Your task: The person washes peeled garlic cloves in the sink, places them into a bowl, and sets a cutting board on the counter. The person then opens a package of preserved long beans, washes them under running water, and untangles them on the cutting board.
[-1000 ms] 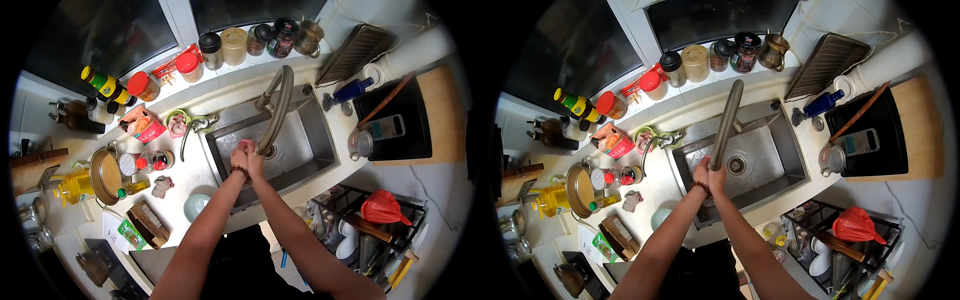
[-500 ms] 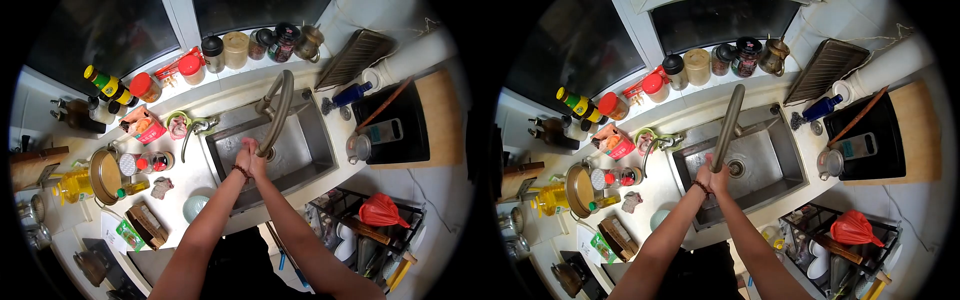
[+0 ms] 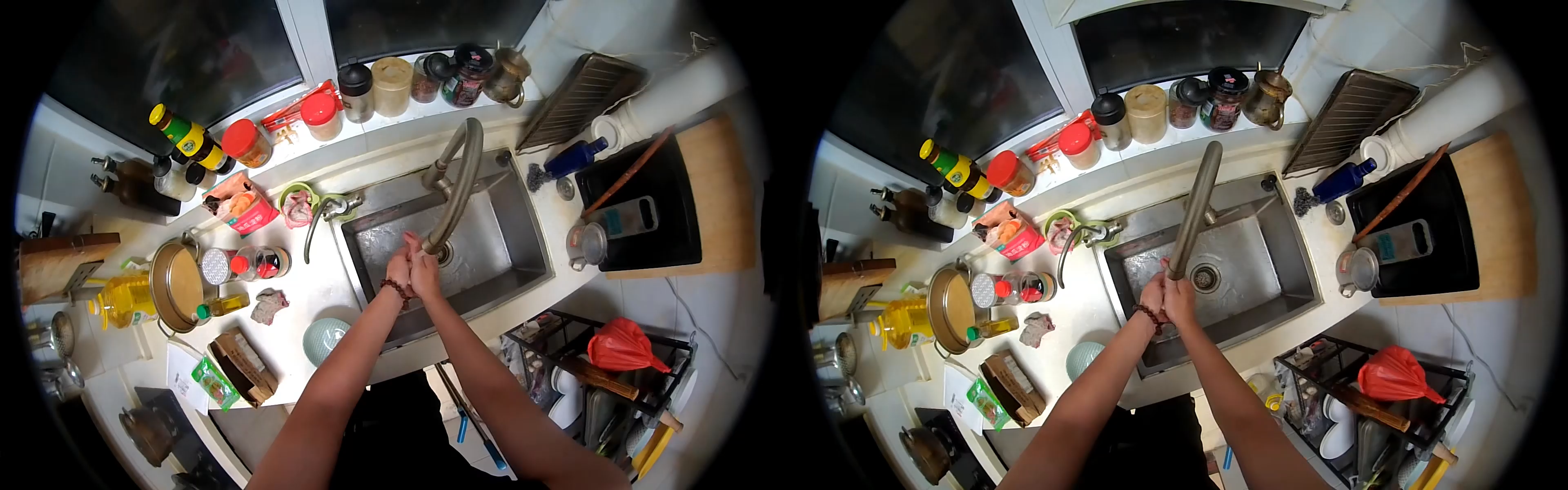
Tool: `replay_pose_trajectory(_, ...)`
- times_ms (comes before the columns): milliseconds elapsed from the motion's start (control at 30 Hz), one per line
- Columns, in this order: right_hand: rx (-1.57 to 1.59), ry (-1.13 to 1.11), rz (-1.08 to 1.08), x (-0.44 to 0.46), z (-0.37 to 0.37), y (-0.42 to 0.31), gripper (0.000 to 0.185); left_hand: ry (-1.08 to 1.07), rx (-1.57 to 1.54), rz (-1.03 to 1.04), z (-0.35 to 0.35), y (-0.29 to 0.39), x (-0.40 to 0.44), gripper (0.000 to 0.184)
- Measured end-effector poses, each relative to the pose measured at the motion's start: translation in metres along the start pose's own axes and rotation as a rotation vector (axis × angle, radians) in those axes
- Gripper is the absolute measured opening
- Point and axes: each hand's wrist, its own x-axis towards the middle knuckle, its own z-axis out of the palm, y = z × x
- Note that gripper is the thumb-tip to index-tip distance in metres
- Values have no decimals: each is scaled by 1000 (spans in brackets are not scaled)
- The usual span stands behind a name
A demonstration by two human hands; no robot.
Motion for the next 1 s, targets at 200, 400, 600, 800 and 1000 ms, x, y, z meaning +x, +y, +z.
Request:
replay_pose_trajectory(200, -153, -119, -140, -2, -2, -3, 49, -66, -213, -178, -6, 14, -12, 31)
replay_pose_trajectory(400, 138, -237, 79, 16, -35, -61, 51, -383, -240, -222, -15, 29, -15, 20)
replay_pose_trajectory(600, 381, 284, 286, 134, -78, 1, 63, -414, -188, -225, -17, 41, -32, 19)
replay_pose_trajectory(800, 407, 98, 448, 197, -87, -36, 71, -442, -185, -197, -41, 47, -54, 20)
replay_pose_trajectory(1000, 260, 318, -8, 88, -61, -7, 45, -443, -202, -141, -81, 55, -88, 26)
